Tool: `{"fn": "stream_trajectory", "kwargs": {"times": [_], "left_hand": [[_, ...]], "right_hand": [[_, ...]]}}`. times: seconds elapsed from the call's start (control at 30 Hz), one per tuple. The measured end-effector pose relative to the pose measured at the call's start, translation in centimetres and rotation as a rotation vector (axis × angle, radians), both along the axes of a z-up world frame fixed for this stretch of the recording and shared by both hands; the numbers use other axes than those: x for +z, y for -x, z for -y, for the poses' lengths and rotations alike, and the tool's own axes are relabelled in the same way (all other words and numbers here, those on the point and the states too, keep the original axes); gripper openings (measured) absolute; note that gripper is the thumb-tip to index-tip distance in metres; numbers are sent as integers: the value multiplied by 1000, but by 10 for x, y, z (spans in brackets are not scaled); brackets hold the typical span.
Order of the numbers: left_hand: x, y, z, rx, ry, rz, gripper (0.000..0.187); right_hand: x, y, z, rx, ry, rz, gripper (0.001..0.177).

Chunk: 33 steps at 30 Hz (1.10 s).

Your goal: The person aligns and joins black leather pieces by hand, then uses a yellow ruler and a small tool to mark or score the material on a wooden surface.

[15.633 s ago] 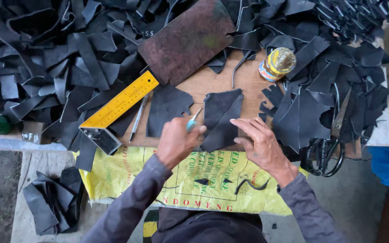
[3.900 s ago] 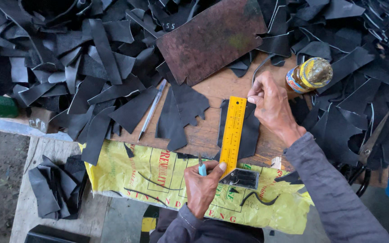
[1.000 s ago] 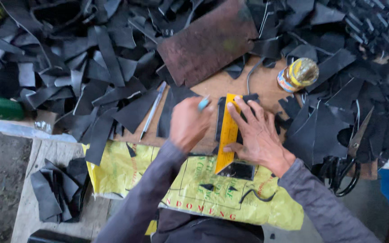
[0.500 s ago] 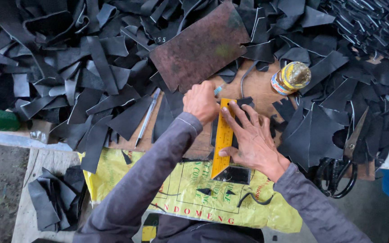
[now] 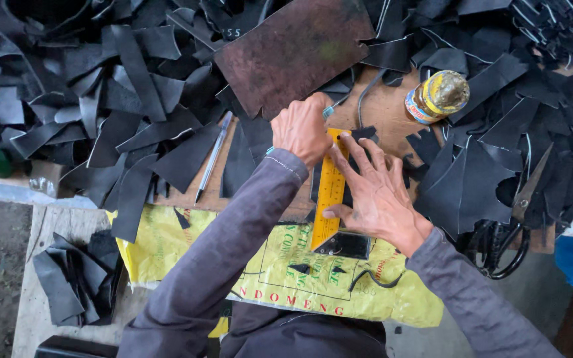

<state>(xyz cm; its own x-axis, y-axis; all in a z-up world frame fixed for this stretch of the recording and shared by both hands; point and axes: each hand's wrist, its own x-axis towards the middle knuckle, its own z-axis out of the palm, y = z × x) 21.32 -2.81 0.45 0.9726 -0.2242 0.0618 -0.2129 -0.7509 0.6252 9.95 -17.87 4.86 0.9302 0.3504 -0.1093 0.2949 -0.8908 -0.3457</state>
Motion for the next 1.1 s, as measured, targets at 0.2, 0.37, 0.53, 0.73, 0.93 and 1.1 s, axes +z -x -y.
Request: {"fn": "stream_trajectory", "kwargs": {"times": [0.2,0.37,0.53,0.73,0.93,1.1], "left_hand": [[2,-3,3,55,3,-42,32],[13,4,8,-7,-101,10,31],[24,32,-29,55,154,357,20],[33,154,-76,107,268,-152,17],[17,204,-45,329,472,-283,31],[16,200,-34,418,411,-571,35]], "right_hand": [[-1,2,-2,-17,66,-62,114],[-1,1,-3,-19,89,-96,113],[-1,2,-1,-1,87,-125,118],[4,-1,-4,1,94,-98,118],[12,-1,-9,-19,81,-95,116],[14,-1,-7,-12,60,-62,111]]}}
